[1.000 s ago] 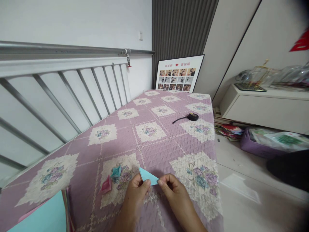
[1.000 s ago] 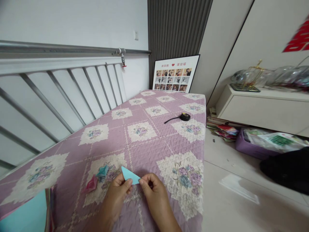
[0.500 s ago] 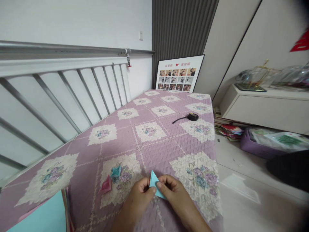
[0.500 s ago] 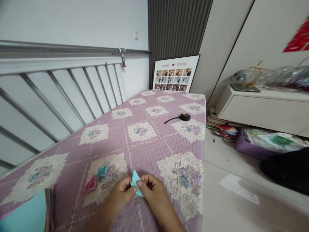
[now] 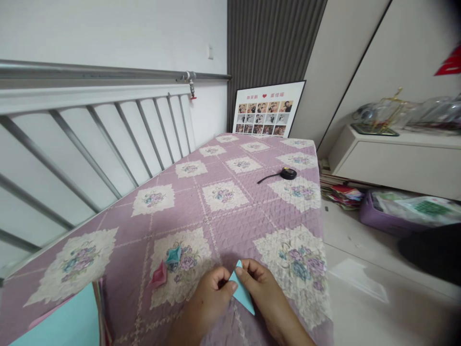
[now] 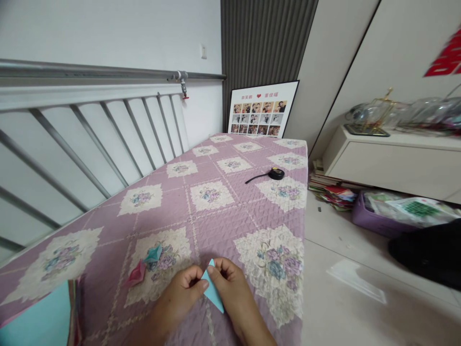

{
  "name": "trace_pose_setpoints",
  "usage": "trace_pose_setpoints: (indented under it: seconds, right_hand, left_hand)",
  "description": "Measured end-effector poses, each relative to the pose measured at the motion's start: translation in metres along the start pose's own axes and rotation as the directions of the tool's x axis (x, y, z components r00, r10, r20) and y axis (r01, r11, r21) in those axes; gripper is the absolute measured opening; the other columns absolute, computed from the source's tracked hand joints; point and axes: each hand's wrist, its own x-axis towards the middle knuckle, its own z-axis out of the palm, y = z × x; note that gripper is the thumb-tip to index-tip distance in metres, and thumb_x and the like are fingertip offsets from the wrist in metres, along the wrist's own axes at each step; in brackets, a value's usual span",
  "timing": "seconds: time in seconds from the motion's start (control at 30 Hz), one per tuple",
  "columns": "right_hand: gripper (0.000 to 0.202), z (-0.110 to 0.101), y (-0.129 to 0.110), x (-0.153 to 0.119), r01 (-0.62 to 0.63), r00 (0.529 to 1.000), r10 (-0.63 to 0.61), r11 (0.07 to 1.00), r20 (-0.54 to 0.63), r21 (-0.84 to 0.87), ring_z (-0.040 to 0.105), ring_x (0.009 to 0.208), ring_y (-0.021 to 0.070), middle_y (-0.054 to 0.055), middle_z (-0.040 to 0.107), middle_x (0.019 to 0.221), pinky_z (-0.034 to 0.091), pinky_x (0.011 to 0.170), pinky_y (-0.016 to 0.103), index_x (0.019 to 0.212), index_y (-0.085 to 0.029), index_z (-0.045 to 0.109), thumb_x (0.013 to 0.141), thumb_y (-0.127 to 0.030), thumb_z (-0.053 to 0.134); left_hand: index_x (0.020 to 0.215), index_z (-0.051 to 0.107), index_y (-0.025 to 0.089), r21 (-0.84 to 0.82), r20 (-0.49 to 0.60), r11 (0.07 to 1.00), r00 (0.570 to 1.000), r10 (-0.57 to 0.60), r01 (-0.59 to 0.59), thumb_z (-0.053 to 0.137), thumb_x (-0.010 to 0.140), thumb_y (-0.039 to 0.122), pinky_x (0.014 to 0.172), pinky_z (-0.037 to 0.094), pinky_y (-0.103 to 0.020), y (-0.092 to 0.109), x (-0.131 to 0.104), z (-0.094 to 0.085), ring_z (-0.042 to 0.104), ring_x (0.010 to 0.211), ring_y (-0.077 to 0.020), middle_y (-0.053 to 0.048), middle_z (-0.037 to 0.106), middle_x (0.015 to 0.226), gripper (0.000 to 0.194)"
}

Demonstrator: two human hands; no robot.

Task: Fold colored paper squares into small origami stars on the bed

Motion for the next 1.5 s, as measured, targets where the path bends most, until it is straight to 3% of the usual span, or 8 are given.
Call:
trace_pose_setpoints:
  seconds: [0.13, 0.33, 0.57, 0.73, 0.9, 1.17, 1.5]
  right_hand:
    - [0.036, 0.002, 0.003, -0.001, 0.006, 0.997, -0.004, 0.999, -0.072, 0.031, 0.034, 0.051, 0.0086, -0.007, 0.041, 0.055, 0.028, 0.049, 0.021, 0.063, -0.020, 0.050, 0.070, -0.051, 0.068]
    - [0.036, 0.000, 0.006, 0.001, -0.003, 0.998, 0.003, 1.000, -0.057, -0.002, 0.032, 0.053, 0.0092, -0.007, 0.038, 0.057, 0.028, 0.048, 0.021, 0.065, -0.020, 0.049, 0.074, -0.053, 0.063]
    - [0.034, -0.004, 0.008, 0.003, 0.049, 0.991, -0.058, 0.996, -0.119, -0.080, 0.033, 0.054, 0.0103, -0.007, 0.038, 0.058, 0.029, 0.049, 0.022, 0.066, -0.021, 0.050, 0.077, -0.052, 0.059]
    - [0.033, -0.005, 0.004, 0.004, 0.045, 0.999, -0.047, 0.996, -0.020, -0.074, 0.039, 0.058, 0.0112, -0.005, 0.046, 0.065, 0.033, 0.054, 0.023, 0.078, -0.020, 0.057, 0.075, -0.052, 0.061]
    - [0.031, -0.006, 0.004, 0.004, 0.071, 0.997, -0.059, 0.971, 0.055, -0.229, 0.034, 0.057, 0.0107, -0.006, 0.039, 0.059, 0.029, 0.054, 0.023, 0.065, -0.019, 0.051, 0.075, -0.047, 0.060]
    - [0.028, -0.003, 0.008, 0.004, 0.115, 0.993, -0.119, 0.951, 0.005, -0.287, 0.034, 0.057, 0.0114, -0.006, 0.036, 0.058, 0.028, 0.054, 0.024, 0.061, -0.021, 0.044, 0.077, -0.041, 0.055]
    - [0.029, 0.000, 0.003, 0.004, 0.138, 0.990, -0.142, 0.943, 0.010, -0.304, 0.036, 0.058, 0.0126, -0.005, 0.040, 0.059, 0.031, 0.055, 0.024, 0.061, -0.021, 0.047, 0.076, -0.044, 0.056]
  left_hand:
    - [0.067, 0.050, 0.019, 0.028, 0.021, 1.000, 1.000, -0.013, 0.012, 0.051, 0.075, 0.026, 0.058, 0.031, -0.024, 0.003, -0.002, 0.001, 0.042, 0.061, -0.0120, 0.005, 0.045, 0.062, 0.012]
    - [0.067, 0.050, 0.019, 0.039, 0.025, 0.999, 0.999, -0.025, 0.024, 0.052, 0.076, 0.026, 0.056, 0.031, -0.024, 0.002, -0.002, 0.000, 0.041, 0.059, -0.0120, 0.005, 0.044, 0.061, 0.011]
    - [0.067, 0.053, 0.019, 0.057, 0.020, 0.998, 0.999, -0.026, 0.025, 0.053, 0.076, 0.026, 0.056, 0.031, -0.024, 0.002, -0.003, 0.002, 0.042, 0.059, -0.0117, 0.005, 0.045, 0.061, 0.011]
    - [0.066, 0.049, 0.019, -0.037, -0.070, 0.999, 0.998, 0.001, -0.004, 0.052, 0.077, 0.027, 0.055, 0.030, -0.023, -0.006, 0.003, 0.000, 0.040, 0.057, -0.0115, 0.006, 0.042, 0.059, 0.013]
    - [0.066, 0.046, 0.020, -0.143, -0.150, 0.989, 0.989, 0.009, -0.030, 0.050, 0.078, 0.031, 0.053, 0.030, -0.023, -0.012, 0.008, -0.001, 0.035, 0.053, -0.0105, 0.007, 0.038, 0.056, 0.017]
    - [0.066, 0.048, 0.019, -0.118, -0.109, 0.992, 0.993, 0.038, -0.051, 0.053, 0.077, 0.032, 0.055, 0.029, -0.023, -0.007, 0.006, -0.002, 0.036, 0.056, -0.0106, 0.006, 0.038, 0.059, 0.017]
    - [0.070, 0.050, 0.019, -0.105, -0.098, 0.991, 0.993, 0.069, -0.079, 0.052, 0.078, 0.031, 0.059, 0.033, -0.024, -0.003, 0.005, -0.003, 0.041, 0.063, -0.0125, 0.004, 0.043, 0.065, 0.015]
